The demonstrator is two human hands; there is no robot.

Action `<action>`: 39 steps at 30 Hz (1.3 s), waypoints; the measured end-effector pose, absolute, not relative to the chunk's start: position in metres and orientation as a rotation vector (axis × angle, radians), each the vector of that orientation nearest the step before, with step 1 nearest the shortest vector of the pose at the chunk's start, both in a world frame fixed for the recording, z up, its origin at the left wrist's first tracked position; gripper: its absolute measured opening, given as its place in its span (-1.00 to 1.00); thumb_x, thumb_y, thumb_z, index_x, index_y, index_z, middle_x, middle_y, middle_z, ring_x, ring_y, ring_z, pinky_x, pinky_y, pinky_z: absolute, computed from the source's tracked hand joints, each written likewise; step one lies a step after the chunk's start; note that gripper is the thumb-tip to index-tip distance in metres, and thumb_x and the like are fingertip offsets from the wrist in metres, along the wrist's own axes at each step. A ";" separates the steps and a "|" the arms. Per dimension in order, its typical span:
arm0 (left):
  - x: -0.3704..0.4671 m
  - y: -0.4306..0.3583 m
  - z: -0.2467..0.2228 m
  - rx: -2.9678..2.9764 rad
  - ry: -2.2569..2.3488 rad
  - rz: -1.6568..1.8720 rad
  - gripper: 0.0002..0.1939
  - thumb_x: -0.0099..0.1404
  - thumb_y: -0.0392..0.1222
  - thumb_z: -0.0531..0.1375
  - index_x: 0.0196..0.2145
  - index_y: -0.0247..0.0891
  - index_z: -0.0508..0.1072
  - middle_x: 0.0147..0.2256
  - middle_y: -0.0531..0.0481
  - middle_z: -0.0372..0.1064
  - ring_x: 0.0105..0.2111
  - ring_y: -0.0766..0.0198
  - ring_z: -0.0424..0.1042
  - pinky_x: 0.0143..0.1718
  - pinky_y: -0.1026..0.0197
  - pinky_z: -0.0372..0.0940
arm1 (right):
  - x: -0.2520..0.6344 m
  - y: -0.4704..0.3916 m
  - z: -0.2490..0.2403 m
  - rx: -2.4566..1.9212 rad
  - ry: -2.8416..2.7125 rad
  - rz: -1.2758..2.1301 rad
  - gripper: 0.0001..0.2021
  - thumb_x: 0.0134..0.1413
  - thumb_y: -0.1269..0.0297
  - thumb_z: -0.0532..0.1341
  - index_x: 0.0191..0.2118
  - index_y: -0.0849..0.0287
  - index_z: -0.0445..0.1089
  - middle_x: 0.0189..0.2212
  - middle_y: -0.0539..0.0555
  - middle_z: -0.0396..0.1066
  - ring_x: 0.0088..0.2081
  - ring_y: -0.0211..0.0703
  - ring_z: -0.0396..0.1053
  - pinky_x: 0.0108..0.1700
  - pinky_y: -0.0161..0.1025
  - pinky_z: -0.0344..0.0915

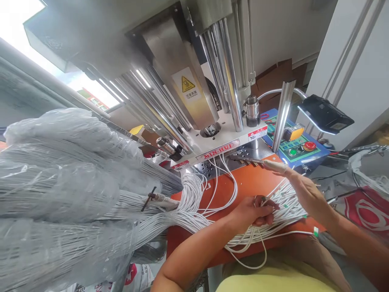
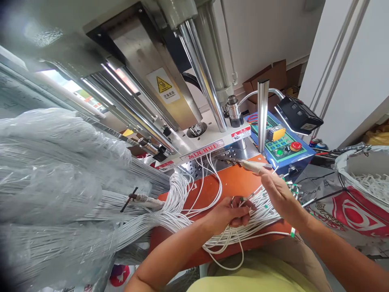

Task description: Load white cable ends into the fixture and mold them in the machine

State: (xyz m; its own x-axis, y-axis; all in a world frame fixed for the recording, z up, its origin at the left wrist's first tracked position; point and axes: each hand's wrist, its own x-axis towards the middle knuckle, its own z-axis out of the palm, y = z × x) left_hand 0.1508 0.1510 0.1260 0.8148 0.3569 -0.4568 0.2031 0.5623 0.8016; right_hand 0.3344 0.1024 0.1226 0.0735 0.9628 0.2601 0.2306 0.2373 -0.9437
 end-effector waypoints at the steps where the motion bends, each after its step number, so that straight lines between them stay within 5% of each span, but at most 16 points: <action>1: 0.150 0.150 0.125 0.988 0.631 0.124 -0.50 0.05 0.13 0.33 -0.25 -0.36 0.43 -0.59 0.09 0.30 -0.72 0.53 -0.02 -0.65 0.29 -0.20 | 0.330 0.101 0.122 -1.214 -1.470 0.912 -0.49 0.32 0.00 -0.15 0.29 -0.03 0.12 0.26 0.05 0.16 0.24 0.01 0.12 0.29 0.08 0.00; 6: 0.148 0.145 0.115 1.026 0.663 0.302 -0.59 0.11 0.10 0.30 -0.41 -0.32 0.32 -0.59 0.05 0.36 -0.75 0.54 -0.03 -0.67 0.31 -0.19 | 0.308 0.104 0.124 -1.034 -1.622 1.285 -0.43 0.32 -0.03 -0.22 0.36 -0.01 -0.09 0.34 0.07 -0.04 0.23 0.01 0.16 0.18 0.00 0.21; 9: 0.143 0.147 0.111 1.052 0.786 0.457 -0.61 0.08 0.04 0.32 -0.34 -0.31 0.31 -0.59 0.06 0.39 -0.74 0.52 0.00 -0.67 0.33 -0.11 | 0.326 0.127 0.117 -1.135 -1.598 0.995 -0.48 0.34 0.02 -0.24 0.33 -0.03 -0.02 0.31 0.05 0.05 0.29 -0.05 0.03 0.25 0.02 0.09; 12: 0.134 0.151 0.113 1.163 0.878 0.539 -0.63 0.10 0.01 0.31 -0.30 -0.31 0.32 -0.54 0.02 0.45 -0.72 0.49 0.09 -0.65 0.35 -0.01 | 0.358 0.158 0.100 -1.562 -1.735 0.515 -0.51 0.26 0.18 0.00 0.27 0.14 0.08 0.24 0.21 0.14 0.25 0.07 0.08 0.21 0.08 0.11; 15: 0.127 0.156 0.119 1.272 0.954 0.578 -0.68 0.14 0.01 0.27 -0.33 -0.31 0.35 -0.46 -0.03 0.50 -0.71 0.50 0.11 -0.65 0.35 0.04 | 0.379 0.184 0.086 -1.828 -2.076 0.224 -0.65 0.11 0.44 0.05 0.02 0.37 0.31 0.05 0.40 0.29 0.10 0.21 0.23 0.07 0.09 0.23; 18: 0.125 0.160 0.123 1.361 1.025 0.653 -0.69 0.20 0.00 0.23 -0.25 -0.31 0.39 -0.41 -0.04 0.52 -0.72 0.50 0.11 -0.64 0.34 0.06 | 0.381 0.197 0.086 -1.939 -2.283 0.236 -0.70 0.04 0.61 -0.05 -0.19 0.33 0.36 -0.21 0.32 0.40 -0.11 0.09 0.36 -0.11 -0.05 0.29; 25: 0.122 0.157 0.122 1.601 1.110 0.686 -0.76 0.28 -0.07 0.16 -0.24 -0.28 0.51 -0.50 0.05 0.40 -0.58 0.41 0.28 -0.50 0.35 0.21 | 0.348 0.185 0.112 -1.942 -2.149 0.744 -0.77 -0.04 0.43 0.10 -0.19 0.17 0.28 -0.54 0.01 0.35 -0.55 -0.17 0.32 -0.54 -0.29 0.11; 32: 0.122 0.161 0.120 1.643 1.149 0.742 -0.78 0.27 -0.19 0.16 -0.16 -0.27 0.50 -0.39 -0.01 0.51 -0.36 0.32 0.46 -0.21 0.30 0.31 | 0.319 0.151 0.108 -1.560 -1.554 1.430 -0.82 0.07 0.23 0.07 -0.18 0.11 0.18 -0.61 -0.16 0.11 -0.57 -0.30 0.13 -0.53 -0.33 0.09; 37: 0.126 0.163 0.114 1.295 1.127 0.656 -0.82 0.19 -0.15 0.24 -0.30 -0.31 0.47 -0.46 -0.05 0.52 -0.63 0.41 0.31 -0.62 0.38 0.13 | 0.321 0.147 0.089 -1.448 -1.287 1.616 -0.88 0.09 0.23 0.04 -0.25 0.11 0.14 -0.60 -0.14 0.20 -0.61 -0.31 0.16 -0.59 -0.34 0.09; 39: 0.130 0.163 0.112 1.199 1.122 0.688 -0.81 0.12 -0.14 0.30 -0.36 -0.32 0.49 -0.46 -0.06 0.53 -0.61 0.42 0.31 -0.61 0.38 0.12 | 0.320 0.148 0.086 -1.450 -1.203 1.665 -0.88 0.06 0.25 0.04 -0.25 0.10 0.14 -0.62 -0.15 0.20 -0.65 -0.31 0.16 -0.64 -0.34 0.06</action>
State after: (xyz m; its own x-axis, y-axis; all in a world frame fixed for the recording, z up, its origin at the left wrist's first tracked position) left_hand 0.1299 0.1631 0.1124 0.3394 0.8908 -0.3020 0.1344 0.2719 0.9529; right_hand 0.3199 0.1480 0.0862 -0.2074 0.8880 -0.4103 0.1105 -0.3955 -0.9118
